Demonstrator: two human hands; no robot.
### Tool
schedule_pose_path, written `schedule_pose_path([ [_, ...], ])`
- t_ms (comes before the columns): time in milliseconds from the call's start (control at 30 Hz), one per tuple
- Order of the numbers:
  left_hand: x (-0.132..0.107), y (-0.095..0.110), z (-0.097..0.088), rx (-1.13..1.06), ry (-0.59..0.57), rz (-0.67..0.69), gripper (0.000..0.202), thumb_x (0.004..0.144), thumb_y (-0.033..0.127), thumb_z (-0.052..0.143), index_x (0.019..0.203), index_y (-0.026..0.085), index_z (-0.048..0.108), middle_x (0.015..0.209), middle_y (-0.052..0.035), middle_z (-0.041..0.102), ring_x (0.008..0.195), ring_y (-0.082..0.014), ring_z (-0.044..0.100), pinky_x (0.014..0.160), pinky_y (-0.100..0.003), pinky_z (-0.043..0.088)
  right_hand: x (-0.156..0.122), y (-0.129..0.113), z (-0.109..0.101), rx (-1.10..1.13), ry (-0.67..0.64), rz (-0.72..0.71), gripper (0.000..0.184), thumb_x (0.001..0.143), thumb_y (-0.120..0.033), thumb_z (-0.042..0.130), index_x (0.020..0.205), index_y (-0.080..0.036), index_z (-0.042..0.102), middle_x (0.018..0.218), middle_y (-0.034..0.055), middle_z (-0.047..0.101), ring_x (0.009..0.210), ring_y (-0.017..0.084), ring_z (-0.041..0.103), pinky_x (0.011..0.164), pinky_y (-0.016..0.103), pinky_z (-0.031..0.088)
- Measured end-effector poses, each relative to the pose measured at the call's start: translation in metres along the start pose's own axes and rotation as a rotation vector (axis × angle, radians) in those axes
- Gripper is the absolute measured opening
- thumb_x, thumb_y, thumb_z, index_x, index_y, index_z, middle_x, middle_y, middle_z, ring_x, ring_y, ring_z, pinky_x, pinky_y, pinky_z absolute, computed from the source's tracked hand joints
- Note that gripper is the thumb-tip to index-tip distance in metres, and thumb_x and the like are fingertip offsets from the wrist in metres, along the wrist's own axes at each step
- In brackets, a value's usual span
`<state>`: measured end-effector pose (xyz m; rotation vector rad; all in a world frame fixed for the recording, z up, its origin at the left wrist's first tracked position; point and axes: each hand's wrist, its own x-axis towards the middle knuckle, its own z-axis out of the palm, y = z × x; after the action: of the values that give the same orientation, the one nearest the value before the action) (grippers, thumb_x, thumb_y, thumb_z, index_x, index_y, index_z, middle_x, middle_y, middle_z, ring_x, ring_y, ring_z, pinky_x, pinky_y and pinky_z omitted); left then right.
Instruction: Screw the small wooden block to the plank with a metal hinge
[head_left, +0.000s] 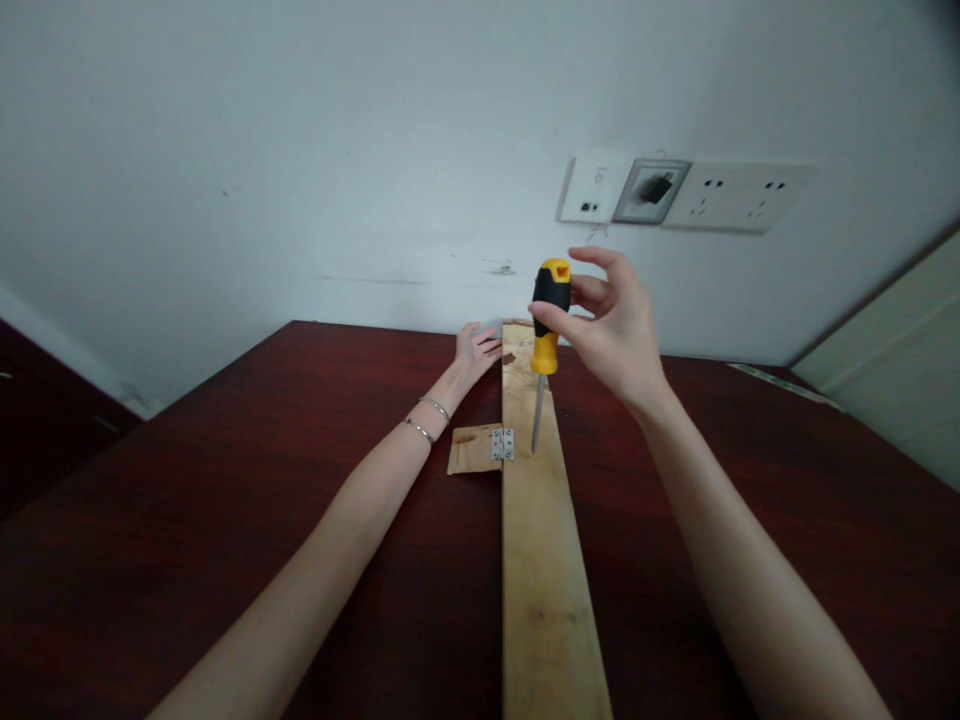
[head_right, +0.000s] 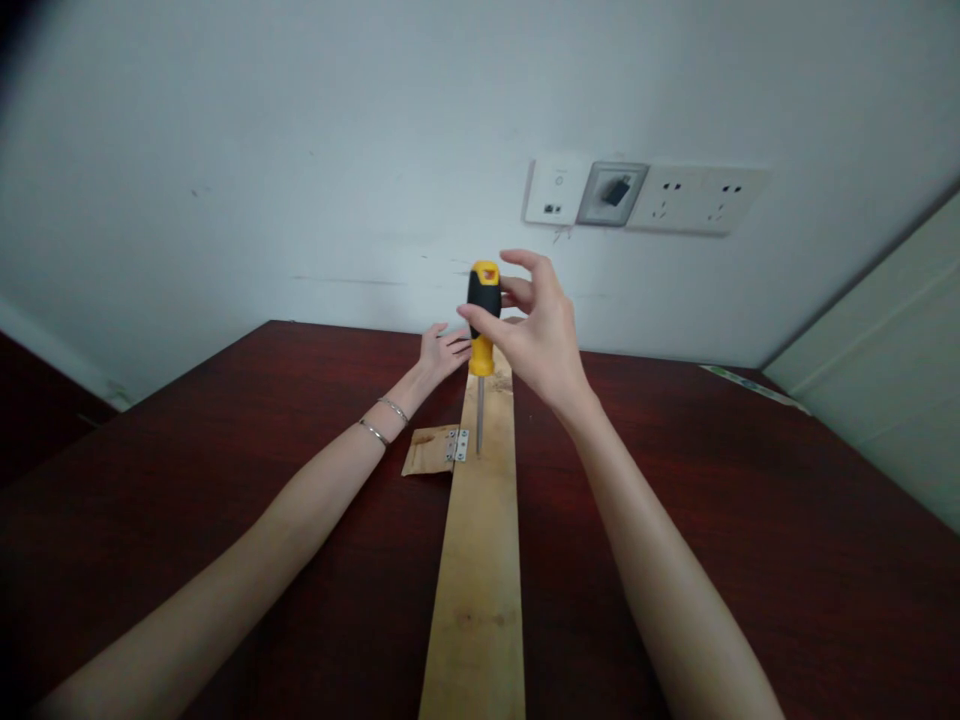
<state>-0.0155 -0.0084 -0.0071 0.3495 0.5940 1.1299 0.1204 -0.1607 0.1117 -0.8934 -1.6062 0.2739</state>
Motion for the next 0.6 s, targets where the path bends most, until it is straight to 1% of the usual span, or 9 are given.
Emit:
schedule_pose_path([
  [67,0.001,0.001,0.0,0.068,-0.024,0.017,0.049,0.087,0.037,0.046,0.12,0.003,0.056,0.106,-0.0233,0.062,0.098,-0.0311,0.063,0.075,-0.037,0.055,0.007,0.017,-0.011,-0.018,0.09,0.093,0.054,0.071,-0.041,0.076,0.116,-0.019,0.056,0.095,0.0061,0.072,0.085,0.02,0.069,0.078,0.038,0.059],
  [100,0.002,0.001,0.0,0.097,-0.026,0.027,0.049,0.088,0.037,0.044,0.12,0.003,0.056,0.106,-0.0234,0.062,0.098,-0.0311,0.063,0.074,-0.036,0.055,0.009,0.027,-0.017,-0.042,0.124,0.152,0.052,0.07,-0.043,0.076,0.111,-0.017,0.058,0.091,0.0066,0.072,0.08,0.021,0.069,0.074,0.037,0.059],
  [167,0.002,0.002,0.0,0.125,-0.013,0.038,0.048,0.088,0.038,0.043,0.119,0.004,0.056,0.107,-0.0233,0.061,0.099,-0.0308,0.062,0.074,-0.036,0.055,0.01,0.047,-0.03,-0.111,0.152,0.284,0.054,0.068,-0.045,0.076,0.11,-0.015,0.06,0.09,0.0084,0.072,0.076,0.022,0.07,0.066,0.036,0.059],
  [200,0.002,0.002,0.001,0.131,-0.008,0.04,0.047,0.089,0.038,0.043,0.119,0.004,0.056,0.107,-0.0233,0.061,0.099,-0.0305,0.062,0.073,-0.035,0.055,0.009,0.057,-0.036,-0.178,0.156,0.347,0.055,0.066,-0.045,0.076,0.109,-0.014,0.061,0.091,0.0102,0.072,0.076,0.023,0.07,0.063,0.035,0.058],
  [267,0.001,0.002,0.001,0.137,-0.006,0.039,0.047,0.089,0.038,0.042,0.119,0.004,0.056,0.106,-0.023,0.061,0.097,-0.0297,0.062,0.073,-0.035,0.055,0.003,0.077,-0.046,-0.366,0.153,0.444,0.052,0.067,-0.043,0.074,0.107,-0.011,0.065,0.094,0.0135,0.072,0.079,0.025,0.07,0.068,0.036,0.057],
  [333,-0.001,0.002,0.002,0.139,-0.009,0.039,0.047,0.09,0.037,0.042,0.12,0.004,0.055,0.106,-0.0223,0.061,0.095,-0.0287,0.063,0.073,-0.035,0.055,-0.005,0.095,-0.051,-0.563,0.09,0.483,0.045,0.07,-0.038,0.072,0.106,-0.011,0.068,0.097,0.0144,0.073,0.086,0.025,0.069,0.079,0.036,0.054],
  [367,-0.002,0.002,0.002,0.14,-0.009,0.04,0.048,0.09,0.037,0.042,0.121,0.004,0.055,0.105,-0.0221,0.061,0.095,-0.0284,0.063,0.073,-0.034,0.055,-0.01,0.102,-0.052,-0.642,0.055,0.51,0.043,0.071,-0.036,0.071,0.105,-0.01,0.069,0.098,0.0145,0.073,0.088,0.026,0.069,0.081,0.036,0.053],
  [467,-0.004,0.003,0.004,0.144,-0.005,0.047,0.05,0.09,0.037,0.041,0.122,0.002,0.055,0.104,-0.0224,0.061,0.093,-0.0279,0.064,0.072,-0.033,0.055,-0.022,0.12,-0.052,-0.705,0.01,0.554,0.041,0.071,-0.033,0.07,0.103,-0.008,0.07,0.096,0.0157,0.073,0.089,0.027,0.068,0.082,0.035,0.051],
  [600,-0.003,0.003,0.004,0.149,0.001,0.048,0.05,0.09,0.037,0.041,0.123,0.002,0.055,0.104,-0.0226,0.061,0.09,-0.028,0.064,0.071,-0.033,0.055,-0.032,0.137,-0.046,-0.738,-0.056,0.59,0.039,0.071,-0.032,0.07,0.101,-0.008,0.072,0.096,0.0157,0.074,0.09,0.028,0.068,0.083,0.035,0.05],
])
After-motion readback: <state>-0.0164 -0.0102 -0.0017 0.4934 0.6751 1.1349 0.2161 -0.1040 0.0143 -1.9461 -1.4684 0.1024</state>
